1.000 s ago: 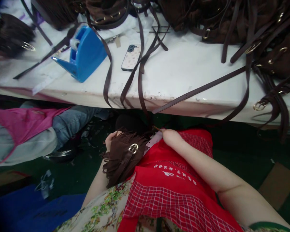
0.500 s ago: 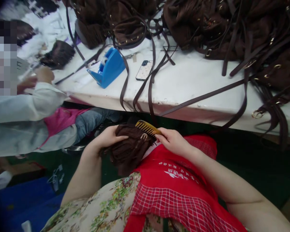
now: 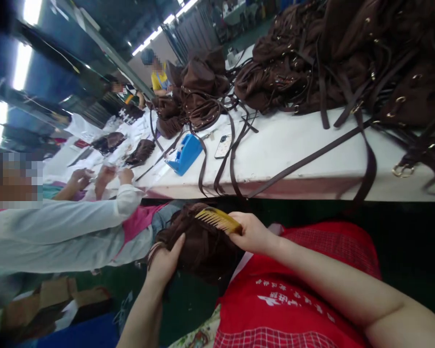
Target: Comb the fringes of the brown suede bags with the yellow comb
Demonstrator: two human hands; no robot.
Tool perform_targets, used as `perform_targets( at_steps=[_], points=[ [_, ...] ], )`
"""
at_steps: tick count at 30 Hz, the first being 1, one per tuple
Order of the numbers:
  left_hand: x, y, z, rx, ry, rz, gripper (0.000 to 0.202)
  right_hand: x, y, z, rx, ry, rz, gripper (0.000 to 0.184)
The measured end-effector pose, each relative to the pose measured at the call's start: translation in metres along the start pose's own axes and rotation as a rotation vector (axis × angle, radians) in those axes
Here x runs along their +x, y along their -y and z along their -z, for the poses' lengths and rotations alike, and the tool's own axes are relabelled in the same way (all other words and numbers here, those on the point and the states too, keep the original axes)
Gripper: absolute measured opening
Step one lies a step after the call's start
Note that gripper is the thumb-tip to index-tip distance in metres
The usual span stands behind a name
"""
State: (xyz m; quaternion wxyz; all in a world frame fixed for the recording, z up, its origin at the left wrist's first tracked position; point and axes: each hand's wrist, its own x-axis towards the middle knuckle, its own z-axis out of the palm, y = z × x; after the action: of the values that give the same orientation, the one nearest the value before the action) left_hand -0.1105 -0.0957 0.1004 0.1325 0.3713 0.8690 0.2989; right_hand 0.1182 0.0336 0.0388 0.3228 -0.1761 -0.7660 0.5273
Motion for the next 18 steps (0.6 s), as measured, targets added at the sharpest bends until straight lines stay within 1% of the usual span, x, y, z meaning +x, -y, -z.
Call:
perform_targets(
  at_steps=[2,4,5,7,9,11,13,15,16,18],
  points=[
    [-0.009,0.000,-0.015,-0.081,0.075,0.028,0.031,0.003,0.000,-0.007,-0.062,0.103,0.069,0.036],
    [-0.016,0.002,-0.026,-0.168,0.099,0.039,0.030,0.003,-0.005,-0.010,-0.163,0.159,0.064,0.043],
    [-0.019,0.005,-0.030,-0.200,0.077,0.035,0.029,0.002,-0.009,-0.010,-0.223,0.156,0.028,0.045],
    [-0.023,0.013,-0.035,-0.239,-0.018,0.040,0.031,-0.003,-0.019,-0.005,-0.328,0.108,-0.078,0.046],
    [-0.025,0.023,-0.038,-0.254,-0.109,0.046,0.034,-0.007,-0.028,0.004,-0.373,0.042,-0.189,0.037],
    [-0.026,0.032,-0.042,-0.258,-0.170,0.054,0.037,-0.008,-0.034,0.012,-0.307,-0.044,-0.301,0.023],
    [-0.028,0.037,-0.046,-0.283,-0.189,0.077,0.040,-0.005,-0.039,0.015,-0.126,-0.101,-0.387,0.019],
    [-0.031,0.038,-0.051,-0.333,-0.179,0.130,0.042,0.000,-0.042,0.012,0.082,-0.101,-0.436,0.028],
    [-0.032,0.037,-0.052,-0.349,-0.171,0.157,0.042,0.004,-0.043,0.009,0.152,-0.095,-0.444,0.033],
    [-0.035,0.033,-0.056,-0.354,-0.154,0.187,0.041,0.012,-0.044,0.002,0.170,-0.124,-0.409,0.038]
  ],
)
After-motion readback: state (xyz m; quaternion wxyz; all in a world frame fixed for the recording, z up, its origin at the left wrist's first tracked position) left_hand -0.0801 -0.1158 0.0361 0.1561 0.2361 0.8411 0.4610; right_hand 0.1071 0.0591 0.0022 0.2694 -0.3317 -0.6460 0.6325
